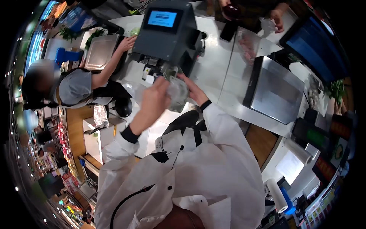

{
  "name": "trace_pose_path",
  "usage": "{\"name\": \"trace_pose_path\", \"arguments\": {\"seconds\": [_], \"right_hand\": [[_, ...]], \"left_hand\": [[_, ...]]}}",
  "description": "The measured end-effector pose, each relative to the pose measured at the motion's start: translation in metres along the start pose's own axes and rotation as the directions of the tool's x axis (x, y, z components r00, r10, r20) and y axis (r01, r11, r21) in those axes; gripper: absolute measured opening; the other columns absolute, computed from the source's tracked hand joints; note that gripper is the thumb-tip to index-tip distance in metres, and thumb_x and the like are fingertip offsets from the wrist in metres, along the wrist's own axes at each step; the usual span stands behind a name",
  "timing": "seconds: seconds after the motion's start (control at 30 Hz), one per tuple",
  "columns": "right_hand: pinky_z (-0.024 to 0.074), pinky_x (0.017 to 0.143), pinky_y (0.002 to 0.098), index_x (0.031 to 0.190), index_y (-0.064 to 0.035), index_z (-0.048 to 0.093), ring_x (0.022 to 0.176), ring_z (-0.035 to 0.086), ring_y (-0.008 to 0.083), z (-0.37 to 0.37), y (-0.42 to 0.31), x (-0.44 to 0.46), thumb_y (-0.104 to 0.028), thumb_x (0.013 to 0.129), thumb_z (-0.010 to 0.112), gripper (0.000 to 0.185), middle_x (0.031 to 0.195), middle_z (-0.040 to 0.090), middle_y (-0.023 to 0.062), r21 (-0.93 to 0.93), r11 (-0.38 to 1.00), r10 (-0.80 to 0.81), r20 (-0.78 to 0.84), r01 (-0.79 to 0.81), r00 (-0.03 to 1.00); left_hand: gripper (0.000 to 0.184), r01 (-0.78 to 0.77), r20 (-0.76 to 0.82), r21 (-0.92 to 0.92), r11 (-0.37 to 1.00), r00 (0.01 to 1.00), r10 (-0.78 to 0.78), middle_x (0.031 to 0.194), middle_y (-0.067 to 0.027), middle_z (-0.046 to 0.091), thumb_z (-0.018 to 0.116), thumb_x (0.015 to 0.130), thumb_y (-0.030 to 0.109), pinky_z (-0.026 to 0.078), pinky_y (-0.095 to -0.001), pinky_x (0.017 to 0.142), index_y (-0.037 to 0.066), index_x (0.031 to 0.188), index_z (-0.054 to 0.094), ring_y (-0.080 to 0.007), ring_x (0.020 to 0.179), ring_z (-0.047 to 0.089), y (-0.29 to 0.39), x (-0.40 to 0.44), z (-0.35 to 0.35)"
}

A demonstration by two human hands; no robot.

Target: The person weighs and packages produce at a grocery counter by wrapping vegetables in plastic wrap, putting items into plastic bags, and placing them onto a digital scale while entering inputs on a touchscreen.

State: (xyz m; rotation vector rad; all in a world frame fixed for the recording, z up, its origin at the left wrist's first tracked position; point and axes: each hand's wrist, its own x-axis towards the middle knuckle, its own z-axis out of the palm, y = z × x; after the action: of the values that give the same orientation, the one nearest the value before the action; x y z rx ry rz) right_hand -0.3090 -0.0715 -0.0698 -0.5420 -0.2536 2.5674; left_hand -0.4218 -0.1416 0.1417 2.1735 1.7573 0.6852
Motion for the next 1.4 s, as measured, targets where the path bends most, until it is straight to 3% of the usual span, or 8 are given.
{"name": "trace_pose_path", "arguments": {"seconds": [0.2,0.33,0.4,0.53,0.8,0.9,1.2,1.4], "right_hand": [[0.0489,0.089,0.0308,0.128,-0.0067,0.050,0.107,0.058,0.0164,-0.058,0.000,-0.098,-0.041,0.098,0.046,0.045,0.122,0.058,0.0072,0.049,0.983,-0.154,-0.312,0.177,0.938],[0.0442,0.090,0.0294,0.132,-0.0066,0.045,0.116,0.050,0.0166,-0.098,-0.013,-0.136,-0.036,0.097,0.051,0.046,0.128,0.051,0.0083,-0.442,0.805,-0.585,-0.472,0.397,0.660],[0.0450,0.089,0.0306,0.131,-0.0058,0.046,0.112,0.052,0.0190,-0.089,-0.038,-0.155,-0.030,0.095,0.055,0.044,0.125,0.053,0.0106,-0.852,0.431,-0.870,-0.305,0.296,0.388],[0.0449,0.090,0.0320,0.127,-0.0044,0.049,0.108,0.055,0.0194,-0.095,-0.107,-0.187,-0.016,0.091,0.060,0.040,0.122,0.055,0.0114,-0.970,0.090,-0.977,-0.041,0.226,0.211],[0.0480,0.087,0.0316,0.133,-0.0036,0.042,0.107,0.059,0.0241,-0.045,-0.285,-0.151,-0.028,0.083,0.070,0.062,0.123,0.055,0.0159,-0.958,0.134,-0.851,0.020,0.254,0.524],[0.0457,0.092,0.0364,0.141,-0.0027,0.030,0.114,0.054,0.0309,-0.026,-0.314,-0.085,-0.041,0.068,0.081,0.097,0.127,0.049,0.0232,-0.933,-0.360,-0.875,0.333,-0.010,0.352],[0.0488,0.083,0.0391,0.120,-0.0003,0.047,0.099,0.060,0.0350,-0.009,-0.313,-0.052,-0.047,0.064,0.081,0.080,0.110,0.057,0.0241,-0.970,-0.237,-0.898,0.195,-0.061,0.395],[0.0466,0.093,0.0380,0.128,-0.0061,0.044,0.108,0.057,0.0318,-0.013,-0.258,-0.147,-0.041,0.072,0.077,0.074,0.120,0.056,0.0122,-0.801,0.209,-0.973,-0.112,0.561,0.203]], "left_hand": [[0.016,0.162,0.020,-0.385,0.909,0.986,-0.167,0.078,-0.0142,0.062,0.066,0.070,0.000,0.047,-0.0325,0.057,-0.002,0.086,0.062,-0.0260,0.066,0.063,0.031,0.043,0.053],[0.022,0.292,0.173,-0.503,0.813,0.956,-0.237,0.076,-0.0163,0.066,0.074,0.072,0.008,0.048,-0.0321,0.060,-0.003,0.090,0.068,-0.0230,0.066,0.066,0.047,0.070,0.096],[0.021,0.189,0.086,-0.564,0.804,0.982,-0.170,0.073,-0.0180,0.067,0.075,0.072,0.010,0.049,-0.0335,0.059,-0.002,0.088,0.068,-0.0251,0.064,0.067,0.058,0.081,0.141],[0.024,0.241,0.013,-0.572,0.784,0.958,-0.285,0.072,-0.0181,0.066,0.076,0.070,0.014,0.049,-0.0365,0.061,-0.002,0.087,0.067,-0.0305,0.069,0.067,0.070,0.124,0.228],[0.031,0.379,0.015,-0.614,0.692,0.882,-0.470,0.076,-0.0131,0.066,0.072,0.080,0.024,0.048,-0.0324,0.065,-0.002,0.092,0.063,-0.0224,0.070,0.064,0.084,0.159,0.264],[0.040,0.475,0.158,-0.747,0.465,0.807,-0.570,0.070,-0.0027,0.059,0.063,0.088,0.041,0.044,-0.0279,0.062,0.002,0.098,0.060,-0.0145,0.064,0.053,0.069,0.110,0.251],[0.043,0.697,0.615,-0.717,-0.035,0.608,-0.502,0.078,0.0007,0.060,0.048,0.097,0.041,0.038,-0.0192,0.058,0.003,0.110,0.063,-0.0045,0.066,0.049,0.033,-0.004,0.158],[0.029,0.650,0.692,-0.720,-0.244,0.702,-0.169,0.101,-0.0048,0.065,0.058,0.094,0.015,0.050,-0.0249,0.082,0.000,0.118,0.058,-0.0105,0.090,0.062,-0.007,0.000,0.125]]}}
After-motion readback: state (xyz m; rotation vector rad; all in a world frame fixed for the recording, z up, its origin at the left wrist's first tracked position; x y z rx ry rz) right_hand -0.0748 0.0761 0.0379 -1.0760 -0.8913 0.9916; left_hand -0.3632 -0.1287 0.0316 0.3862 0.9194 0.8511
